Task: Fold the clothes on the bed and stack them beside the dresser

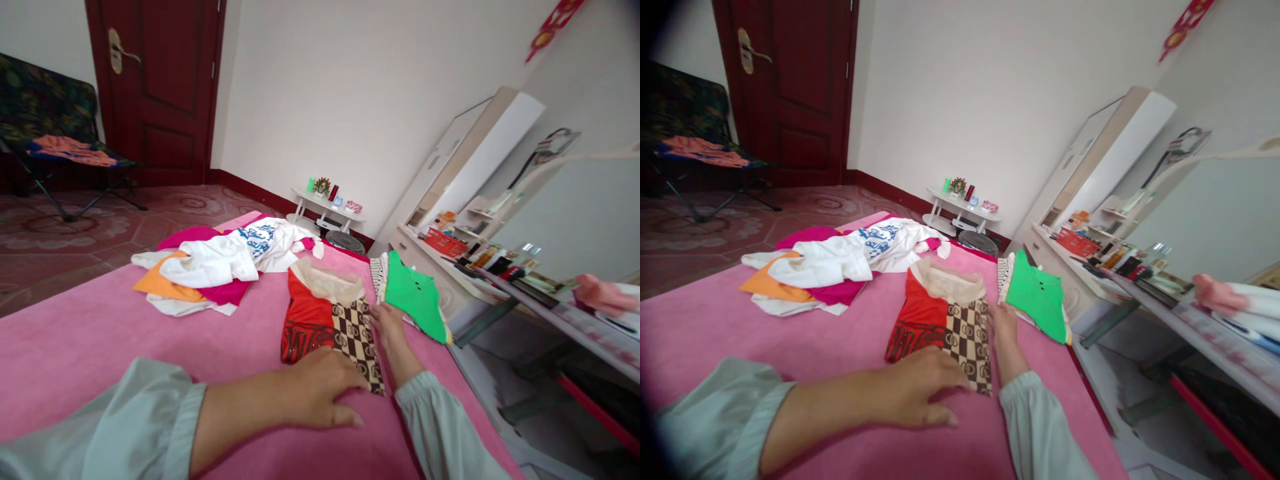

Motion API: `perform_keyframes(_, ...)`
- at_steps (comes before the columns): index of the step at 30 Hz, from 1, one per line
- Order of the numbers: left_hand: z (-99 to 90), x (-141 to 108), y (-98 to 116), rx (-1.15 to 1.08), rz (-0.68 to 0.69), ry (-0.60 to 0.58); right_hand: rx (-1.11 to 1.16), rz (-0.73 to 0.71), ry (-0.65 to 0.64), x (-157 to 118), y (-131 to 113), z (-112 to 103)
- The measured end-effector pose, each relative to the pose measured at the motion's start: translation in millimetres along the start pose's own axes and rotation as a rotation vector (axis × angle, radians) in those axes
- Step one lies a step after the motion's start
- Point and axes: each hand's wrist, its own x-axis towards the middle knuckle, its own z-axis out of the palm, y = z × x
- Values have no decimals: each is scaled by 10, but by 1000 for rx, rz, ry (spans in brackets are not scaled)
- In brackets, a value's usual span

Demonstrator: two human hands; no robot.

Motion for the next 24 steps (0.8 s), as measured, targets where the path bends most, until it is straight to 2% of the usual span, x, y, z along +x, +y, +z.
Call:
perform_keyframes(2,70,-18,10,-17,13,-51,62,49,61,-39,182,-218)
perform_keyframes(4,26,-9,-1,-43,-54,-12,87,64,78,-67,285,-334)
perform_keyframes(6,-96,5,-83,-13,-182,84,12,-9,39,-122,285,-347)
perform_keyframes(8,-253,-5,-269,99,-328,210,-139,-177,-25,-243,180,-279)
perform_keyframes(10,-408,-56,-548,236,-476,346,-277,-385,-157,-443,4,-163)
perform_keyframes(14,-626,-216,-1149,337,-734,525,-442,-696,-700,-946,-315,88)
perform_keyframes(16,-678,-252,-1360,273,-845,556,-572,-806,-891,-1147,-373,182)
perform_keyframes(19,-708,-174,-1543,185,-924,546,-741,-871,-956,-1308,-360,274)
perform_keyframes(24,-718,224,-1743,177,-943,559,-813,-929,-950,-1341,-338,311)
